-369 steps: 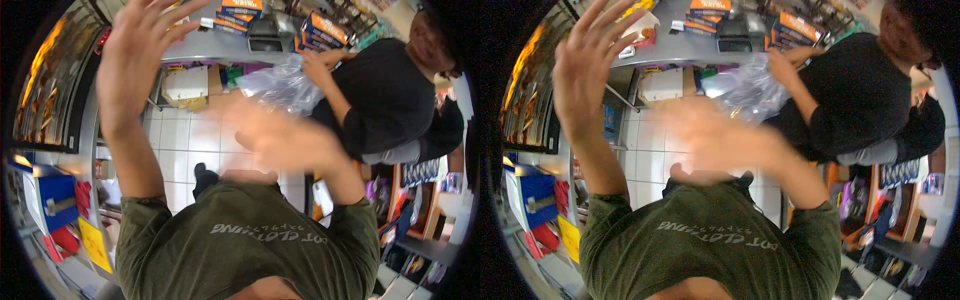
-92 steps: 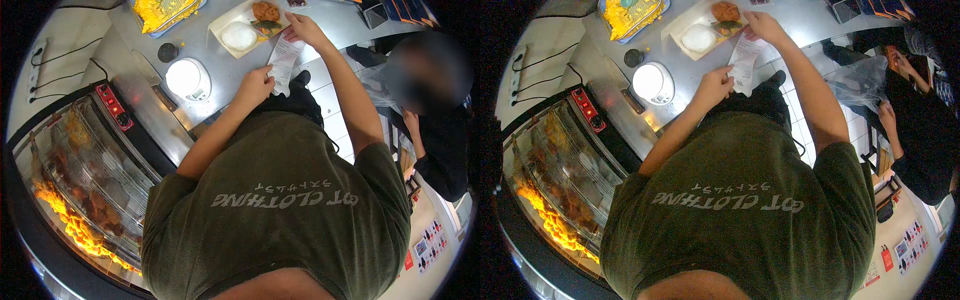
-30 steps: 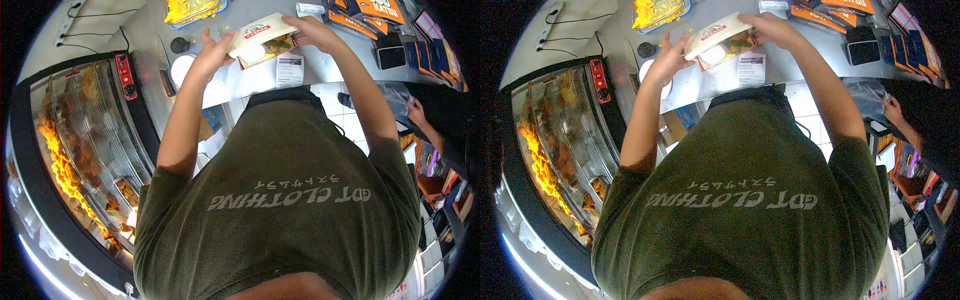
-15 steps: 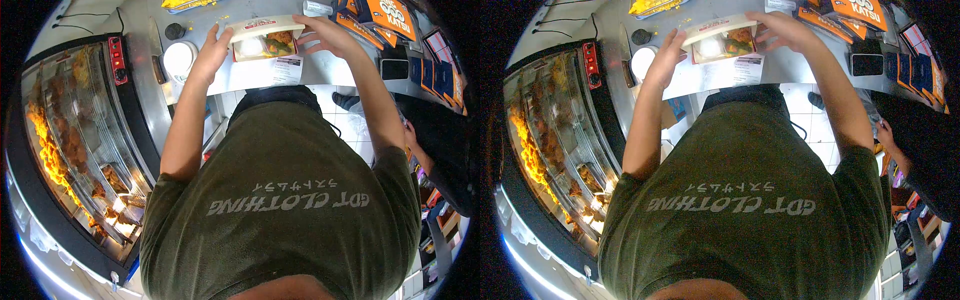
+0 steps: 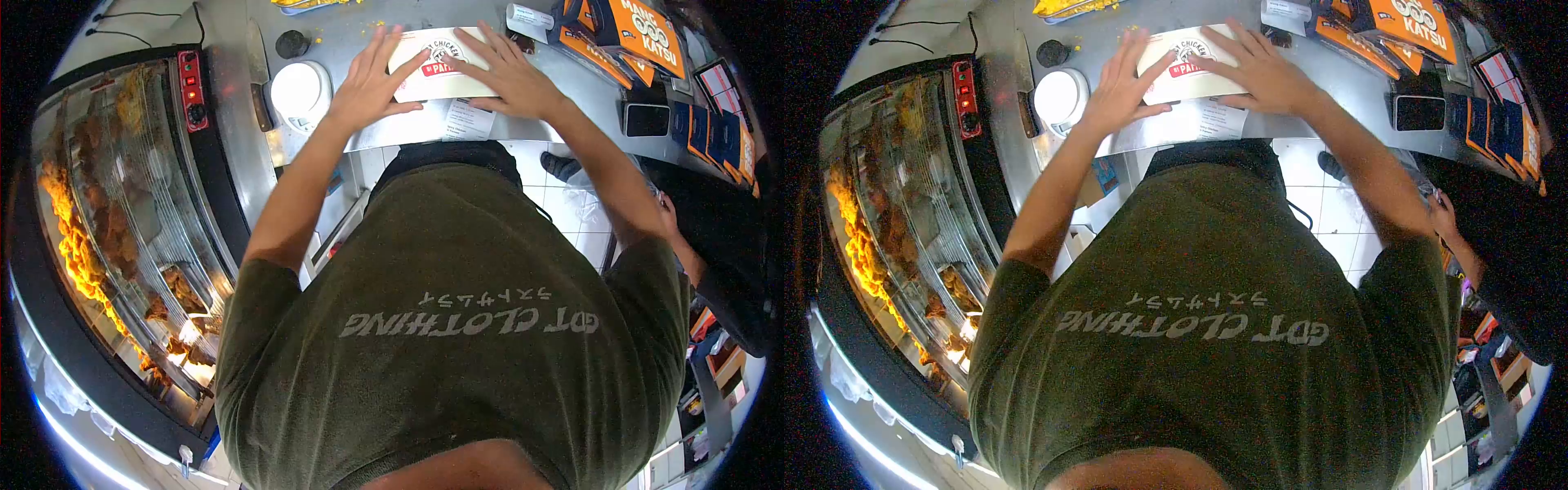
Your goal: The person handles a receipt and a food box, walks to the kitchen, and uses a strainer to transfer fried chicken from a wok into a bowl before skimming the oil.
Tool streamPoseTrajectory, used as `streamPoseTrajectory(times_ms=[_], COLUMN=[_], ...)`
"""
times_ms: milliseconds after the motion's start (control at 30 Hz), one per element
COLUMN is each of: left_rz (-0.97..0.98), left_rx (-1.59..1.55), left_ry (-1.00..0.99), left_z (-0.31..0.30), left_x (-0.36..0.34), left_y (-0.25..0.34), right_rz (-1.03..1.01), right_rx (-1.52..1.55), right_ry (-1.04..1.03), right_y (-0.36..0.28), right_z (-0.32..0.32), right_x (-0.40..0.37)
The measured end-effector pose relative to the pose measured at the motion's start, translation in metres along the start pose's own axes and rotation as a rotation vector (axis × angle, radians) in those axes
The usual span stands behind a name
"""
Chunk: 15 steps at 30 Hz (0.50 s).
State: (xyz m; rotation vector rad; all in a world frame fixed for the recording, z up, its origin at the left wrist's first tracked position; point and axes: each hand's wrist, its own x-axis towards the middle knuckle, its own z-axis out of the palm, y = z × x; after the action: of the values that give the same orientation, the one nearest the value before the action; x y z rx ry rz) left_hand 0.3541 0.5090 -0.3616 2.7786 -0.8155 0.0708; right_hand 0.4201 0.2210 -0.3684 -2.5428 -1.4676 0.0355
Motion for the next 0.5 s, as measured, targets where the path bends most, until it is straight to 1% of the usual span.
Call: streamPoseTrajectory(times_ms=[33,133,200,333,400,433,500], left_rz=[0.005,0.03,0.049,-0.006,-0.049,-0.038,-0.018], left_rx=[-0.028,-0.063,-0.045,-0.103,-0.129,-0.118,-0.093], left_ry=[-0.017,-0.046,-0.066,-0.127,-0.198,-0.195,-0.189], left_z=[0.0,-0.001,-0.001,-0.009,-0.012,-0.01,-0.005], left_x=[0.0,0.008,0.005,0.006,0.007,0.006,0.004], left_y=[-0.001,-0.009,-0.009,0.0,0.001,0.001,0.001], right_rz=[-0.048,-0.12,-0.099,-0.084,-0.069,-0.063,-0.096], right_rx=[0.007,-0.014,-0.021,0.015,0.064,0.089,0.005], right_ry=[-0.053,-0.032,-0.026,0.044,-0.044,-0.087,-0.07], right_y=[0.005,0.007,0.004,0.006,0.008,0.009,0.008], right_z=[-0.001,-0.006,-0.004,0.004,0.001,-0.003,-0.005], right_x=[0.003,0.005,0.002,0.005,0.002,0.002,0.004])
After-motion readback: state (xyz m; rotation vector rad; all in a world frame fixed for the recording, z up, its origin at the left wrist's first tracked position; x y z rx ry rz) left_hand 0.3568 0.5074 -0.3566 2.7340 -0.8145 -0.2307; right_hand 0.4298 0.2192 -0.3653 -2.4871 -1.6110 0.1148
